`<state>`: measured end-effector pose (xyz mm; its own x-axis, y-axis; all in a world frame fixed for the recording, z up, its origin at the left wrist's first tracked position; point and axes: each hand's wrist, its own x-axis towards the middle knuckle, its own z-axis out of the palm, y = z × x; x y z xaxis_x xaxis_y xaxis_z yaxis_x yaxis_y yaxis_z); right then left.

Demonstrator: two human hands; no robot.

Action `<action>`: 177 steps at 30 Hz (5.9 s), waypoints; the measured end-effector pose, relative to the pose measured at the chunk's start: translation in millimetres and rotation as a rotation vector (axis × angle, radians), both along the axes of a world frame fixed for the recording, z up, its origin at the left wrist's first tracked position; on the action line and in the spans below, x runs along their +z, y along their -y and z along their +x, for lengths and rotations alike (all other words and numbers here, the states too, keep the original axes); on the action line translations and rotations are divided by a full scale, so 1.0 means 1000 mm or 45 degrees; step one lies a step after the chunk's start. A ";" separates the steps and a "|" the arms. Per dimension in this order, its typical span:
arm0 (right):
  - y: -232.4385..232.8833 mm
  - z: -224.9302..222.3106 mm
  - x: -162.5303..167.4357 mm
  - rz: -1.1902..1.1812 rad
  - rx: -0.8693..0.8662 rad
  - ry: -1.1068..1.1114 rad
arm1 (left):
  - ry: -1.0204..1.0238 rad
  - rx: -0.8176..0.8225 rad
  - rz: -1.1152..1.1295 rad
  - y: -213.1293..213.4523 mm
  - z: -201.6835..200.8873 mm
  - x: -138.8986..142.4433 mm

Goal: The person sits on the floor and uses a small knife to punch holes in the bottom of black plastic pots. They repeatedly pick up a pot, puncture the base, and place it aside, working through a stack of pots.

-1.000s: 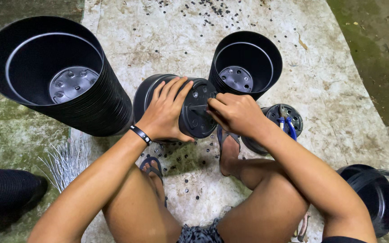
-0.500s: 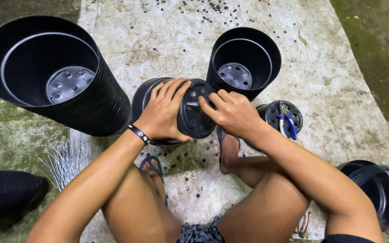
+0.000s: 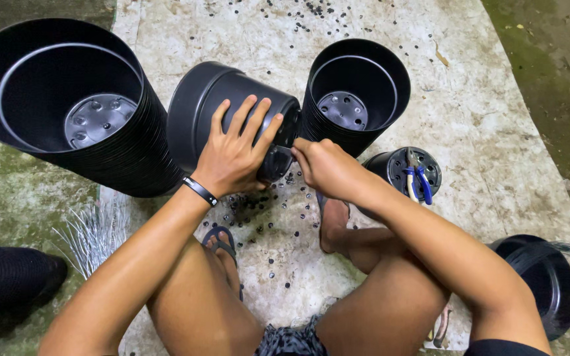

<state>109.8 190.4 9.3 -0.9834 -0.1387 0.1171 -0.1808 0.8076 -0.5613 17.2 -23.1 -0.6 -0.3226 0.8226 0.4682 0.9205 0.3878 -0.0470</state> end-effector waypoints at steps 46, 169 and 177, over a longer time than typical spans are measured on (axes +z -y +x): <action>-0.032 0.004 0.022 0.703 0.083 -0.737 | 0.479 -0.115 0.112 0.010 -0.006 -0.007; -0.026 -0.005 -0.011 0.501 0.019 0.150 | 0.214 -0.119 0.052 0.011 0.003 -0.008; -0.056 -0.022 -0.015 -0.975 -0.222 0.747 | 0.196 -0.080 0.152 0.014 0.002 -0.011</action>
<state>87.8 246.5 -6.1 -0.9137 -0.0763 -0.3991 0.3815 0.1765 -0.9074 19.6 -36.6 -12.1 -0.3478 0.7851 0.5124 0.9358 0.3238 0.1390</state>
